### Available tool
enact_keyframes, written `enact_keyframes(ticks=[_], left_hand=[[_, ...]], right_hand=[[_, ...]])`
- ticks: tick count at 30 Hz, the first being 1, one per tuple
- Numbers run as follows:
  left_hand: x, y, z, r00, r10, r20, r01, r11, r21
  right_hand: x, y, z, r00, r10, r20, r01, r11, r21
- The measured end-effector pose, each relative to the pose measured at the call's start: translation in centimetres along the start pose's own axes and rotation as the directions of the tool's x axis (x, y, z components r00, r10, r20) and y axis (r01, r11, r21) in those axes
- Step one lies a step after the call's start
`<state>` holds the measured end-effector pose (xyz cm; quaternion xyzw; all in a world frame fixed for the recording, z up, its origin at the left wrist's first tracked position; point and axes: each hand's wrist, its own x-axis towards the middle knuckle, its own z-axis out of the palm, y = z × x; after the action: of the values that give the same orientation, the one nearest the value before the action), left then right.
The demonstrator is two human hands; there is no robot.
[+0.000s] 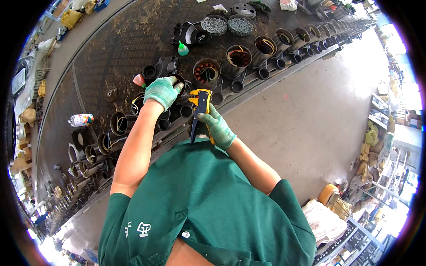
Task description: The person uses a yellow and blue wire cutter to trim wires protruding from a series of cylindrical metal parts arranged in a row on a workbench. The person handles each part individually, cutting the wires and placing the parts back in the row.
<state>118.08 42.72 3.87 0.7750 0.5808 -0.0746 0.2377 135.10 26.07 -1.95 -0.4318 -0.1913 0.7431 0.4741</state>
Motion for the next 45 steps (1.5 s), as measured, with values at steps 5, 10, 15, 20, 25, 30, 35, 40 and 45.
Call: enact_keyframes(ticks=[5,10,15,20,25,30,35,40,45], left_hand=[[1.2,-1.0,2.5,0.978,-0.028,-0.207,-0.013,0.981,-0.195],[1.4,-1.8,3.5,0.963,0.073,-0.258,-0.173,0.904,-0.392],[1.0,-1.8,3.7,0.951,0.147,-0.270,-0.255,0.870,-0.422],[0.5,-2.4,3.7,0.928,0.231,-0.293,-0.350,0.810,-0.470],[0.4,-3.2,4.4,0.873,0.341,-0.349,-0.474,0.761,-0.442],[-1.7,-2.9,3.8,0.860,0.393,-0.326,-0.499,0.786,-0.366],[-2.7,-2.7,3.8,0.862,0.382,-0.334,-0.491,0.791,-0.364],[-2.1,-3.3,4.2,0.821,0.435,-0.369,-0.561,0.735,-0.381],[-1.7,-3.6,5.1,0.841,0.366,-0.399,-0.526,0.726,-0.444]], right_hand=[[0.2,-0.6,-0.4,1.000,-0.018,-0.010,0.019,0.999,0.029],[0.2,-1.2,-0.2,1.000,-0.023,-0.017,0.024,0.998,0.064],[0.7,-1.3,0.0,0.995,-0.098,-0.033,0.097,0.995,-0.014],[3.2,-1.8,-0.1,0.967,-0.248,-0.066,0.228,0.948,-0.224],[5.4,-3.3,2.0,0.920,-0.386,-0.072,0.332,0.862,-0.383],[6.7,-3.7,3.8,0.829,-0.560,0.013,0.435,0.629,-0.644],[7.4,-3.1,3.6,0.856,-0.511,-0.081,0.365,0.707,-0.606],[7.0,-3.7,2.8,0.921,-0.385,-0.066,0.327,0.853,-0.408],[6.8,-3.3,1.3,0.935,-0.338,-0.107,0.277,0.885,-0.374]])
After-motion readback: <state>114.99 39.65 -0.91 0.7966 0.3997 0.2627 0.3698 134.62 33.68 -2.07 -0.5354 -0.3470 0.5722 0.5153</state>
